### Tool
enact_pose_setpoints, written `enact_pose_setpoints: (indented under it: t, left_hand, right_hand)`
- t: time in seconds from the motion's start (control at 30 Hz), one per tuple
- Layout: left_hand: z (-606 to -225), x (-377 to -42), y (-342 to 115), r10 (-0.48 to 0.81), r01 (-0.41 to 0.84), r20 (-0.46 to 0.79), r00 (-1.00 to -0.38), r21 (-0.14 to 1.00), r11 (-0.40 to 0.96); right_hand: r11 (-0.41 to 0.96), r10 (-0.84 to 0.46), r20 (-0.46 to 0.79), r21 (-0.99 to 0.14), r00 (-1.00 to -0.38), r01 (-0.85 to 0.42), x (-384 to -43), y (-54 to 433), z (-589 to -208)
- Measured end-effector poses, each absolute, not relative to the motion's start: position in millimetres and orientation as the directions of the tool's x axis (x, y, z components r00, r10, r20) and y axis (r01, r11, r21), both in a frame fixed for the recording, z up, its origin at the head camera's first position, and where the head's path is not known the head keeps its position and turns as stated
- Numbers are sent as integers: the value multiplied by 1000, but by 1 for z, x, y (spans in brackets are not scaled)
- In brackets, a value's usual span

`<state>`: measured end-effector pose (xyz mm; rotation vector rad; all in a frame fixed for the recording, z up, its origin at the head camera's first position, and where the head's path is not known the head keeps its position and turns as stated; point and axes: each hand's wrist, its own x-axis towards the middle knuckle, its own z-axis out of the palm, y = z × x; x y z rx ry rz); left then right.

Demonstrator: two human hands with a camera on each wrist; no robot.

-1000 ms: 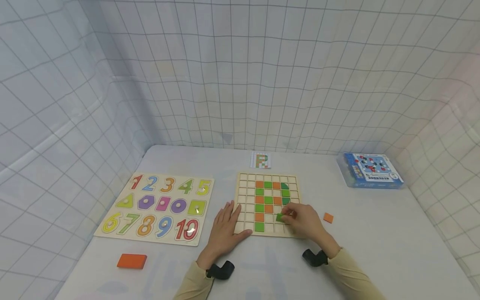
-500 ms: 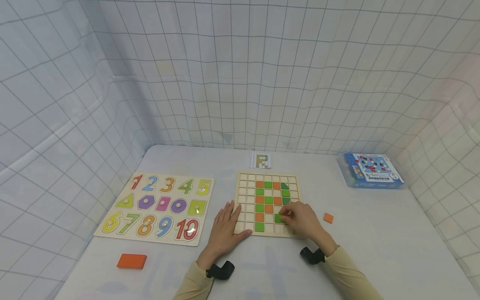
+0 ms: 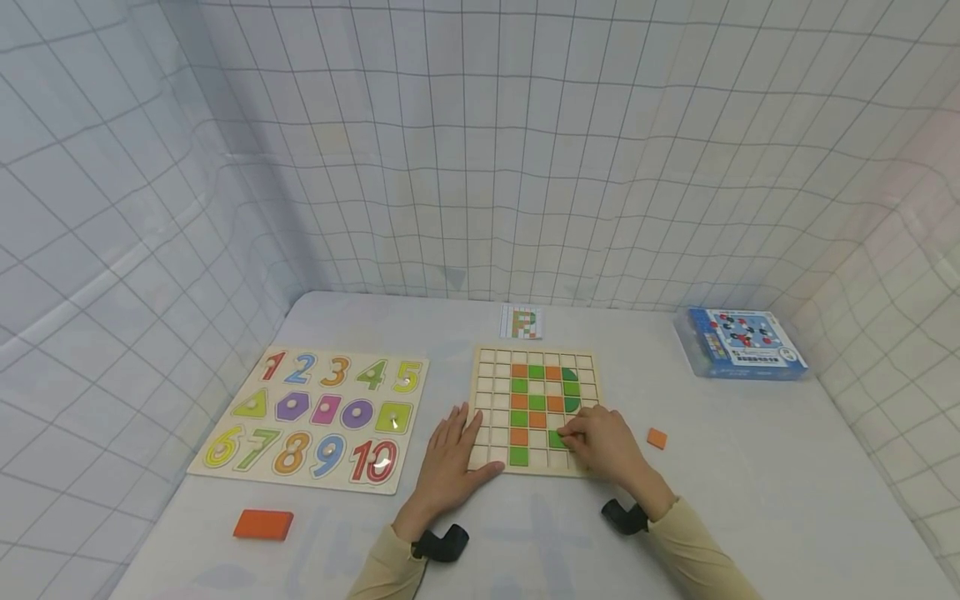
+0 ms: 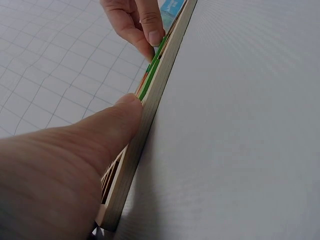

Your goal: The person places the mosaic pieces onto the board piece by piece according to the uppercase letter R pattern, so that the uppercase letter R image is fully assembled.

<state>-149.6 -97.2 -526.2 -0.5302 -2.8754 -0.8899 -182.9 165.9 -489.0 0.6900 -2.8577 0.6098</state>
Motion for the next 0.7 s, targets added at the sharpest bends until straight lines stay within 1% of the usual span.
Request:
enact_pose_setpoints:
  t: [0.23,0.4,0.53,0.6,0.7]
  left_hand:
    - [-525,-149,-97,302,351,180,-936,542,764]
    - [-526,-149,-97,302,352,182,-936,535,768]
    - [-527,-150,-98,302,356,189,-935,530,770]
    - [-527,-150,-98,302,357,191,-934,532,768]
    - [-526,-150,-98,303,354,185,-935,533,769]
  right_hand:
    - [776,-455,249,-360,-855,-518,-180,172,-488]
    - [748,-507,215,-371,-835,-550,-180,177,-489]
    - [736,-515,197,-396,-834,-549,-179,181,-490]
    - [724,-500,219,-426,-838,-543,-179,184,-491]
    - [700,-450,293,-471,-844,-537,-179,192,-492]
